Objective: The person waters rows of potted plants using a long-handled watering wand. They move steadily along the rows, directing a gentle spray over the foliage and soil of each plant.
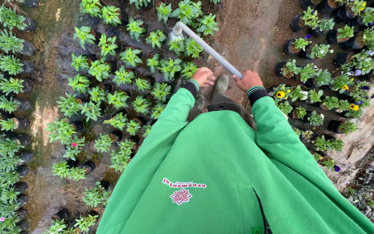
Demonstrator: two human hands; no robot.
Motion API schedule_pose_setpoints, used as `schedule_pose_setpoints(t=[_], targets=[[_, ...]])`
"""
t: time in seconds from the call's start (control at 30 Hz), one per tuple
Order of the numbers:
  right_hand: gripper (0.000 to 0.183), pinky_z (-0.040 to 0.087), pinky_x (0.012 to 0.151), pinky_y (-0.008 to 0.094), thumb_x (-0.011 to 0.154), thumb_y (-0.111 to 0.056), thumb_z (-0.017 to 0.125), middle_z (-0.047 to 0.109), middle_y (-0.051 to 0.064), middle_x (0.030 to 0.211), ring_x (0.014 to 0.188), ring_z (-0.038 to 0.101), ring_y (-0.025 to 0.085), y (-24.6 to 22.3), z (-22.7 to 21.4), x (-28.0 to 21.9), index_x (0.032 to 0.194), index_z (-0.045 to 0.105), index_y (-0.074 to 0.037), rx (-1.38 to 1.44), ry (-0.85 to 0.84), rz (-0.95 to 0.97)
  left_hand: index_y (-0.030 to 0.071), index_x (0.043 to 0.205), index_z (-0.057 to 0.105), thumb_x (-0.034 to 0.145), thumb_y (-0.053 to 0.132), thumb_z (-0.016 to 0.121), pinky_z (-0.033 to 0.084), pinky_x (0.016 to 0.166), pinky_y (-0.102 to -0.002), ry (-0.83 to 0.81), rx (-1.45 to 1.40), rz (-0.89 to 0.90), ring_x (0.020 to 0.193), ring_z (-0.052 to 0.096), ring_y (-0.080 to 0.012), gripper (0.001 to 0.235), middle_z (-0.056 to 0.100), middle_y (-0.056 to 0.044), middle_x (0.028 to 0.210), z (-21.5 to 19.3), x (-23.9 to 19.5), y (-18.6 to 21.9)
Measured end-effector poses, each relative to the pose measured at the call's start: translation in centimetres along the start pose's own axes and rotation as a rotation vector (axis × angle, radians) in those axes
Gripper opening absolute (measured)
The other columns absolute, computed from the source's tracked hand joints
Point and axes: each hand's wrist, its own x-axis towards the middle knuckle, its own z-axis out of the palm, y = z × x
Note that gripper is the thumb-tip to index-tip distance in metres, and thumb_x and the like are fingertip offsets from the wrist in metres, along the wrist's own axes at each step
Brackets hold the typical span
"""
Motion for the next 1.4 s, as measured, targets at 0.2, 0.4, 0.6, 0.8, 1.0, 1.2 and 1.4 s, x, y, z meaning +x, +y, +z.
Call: schedule_pose_setpoints(t=[0.2,0.4,0.6,0.8,1.0,1.2,1.4], targets=[[0.072,0.052,0.096,0.055,0.093,-0.065,0.06,0.066,0.035,0.117,0.112,0.065,0.049,1.6,0.9,4.2,0.115,0.069,0.003,-0.038,-0.005,-0.079,0.011,0.108,0.059,0.098,0.021,0.059,0.061,0.077,-0.039,0.118,-0.223,0.098,0.083,0.075,-0.0239,0.015,0.075,-0.012,0.103,-3.3,-2.7,1.5],[0.072,0.053,0.092,0.056,0.096,-0.067,0.055,0.065,0.031,0.117,0.109,0.066,0.047,2.6,3.2,7.0,0.118,0.064,0.001,-0.091,-0.005,-0.12,0.008,0.107,0.058,0.099,0.018,0.056,0.062,0.08,-0.04,0.202,-0.306,0.154,0.088,0.075,-0.0262,0.013,0.074,-0.014,0.106,-3.8,-5.6,2.2],[0.071,0.053,0.092,0.056,0.097,-0.065,0.054,0.064,0.031,0.117,0.108,0.066,0.047,3.3,2.4,8.7,0.119,0.063,0.002,-0.095,-0.023,-0.145,0.008,0.109,0.059,0.1,0.018,0.053,0.061,0.079,-0.041,0.281,-0.347,0.108,0.087,0.074,-0.027,0.014,0.074,-0.015,0.105,-2.2,-5.5,1.2],[0.068,0.055,0.09,0.056,0.097,-0.064,0.055,0.066,0.031,0.113,0.104,0.067,0.048,3.5,0.5,8.7,0.114,0.066,0.001,-0.016,-0.043,-0.154,0.007,0.109,0.058,0.102,0.019,0.053,0.061,0.08,-0.042,0.231,-0.379,0.089,0.089,0.075,-0.0273,0.015,0.074,-0.016,0.106,1.0,-3.4,1.5],[0.068,0.055,0.088,0.056,0.094,-0.065,0.059,0.069,0.029,0.107,0.101,0.069,0.047,5.5,-1.1,8.8,0.108,0.069,0.0,-0.007,0.01,-0.16,0.008,0.11,0.058,0.101,0.021,0.053,0.06,0.08,-0.041,0.187,-0.324,0.078,0.089,0.075,-0.0272,0.016,0.074,-0.015,0.106,3.6,-1.3,2.3],[0.075,0.054,0.092,0.054,0.09,-0.072,0.06,0.068,0.029,0.112,0.107,0.067,0.046,8.6,-3.6,8.6,0.11,0.07,0.0,-0.003,0.024,-0.122,0.008,0.111,0.058,0.101,0.019,0.054,0.06,0.081,-0.043,0.218,-0.388,0.103,0.089,0.074,-0.0278,0.016,0.074,-0.015,0.104,3.2,-0.9,2.0],[0.074,0.052,0.092,0.056,0.091,-0.072,0.056,0.065,0.031,0.115,0.108,0.065,0.048,11.6,-7.3,5.6,0.12,0.069,-0.006,-0.029,-0.015,-0.047,0.005,0.11,0.06,0.099,0.016,0.055,0.06,0.08,-0.045,0.267,-0.484,0.134,0.087,0.073,-0.0291,0.016,0.073,-0.016,0.103,2.1,0.0,1.7]])
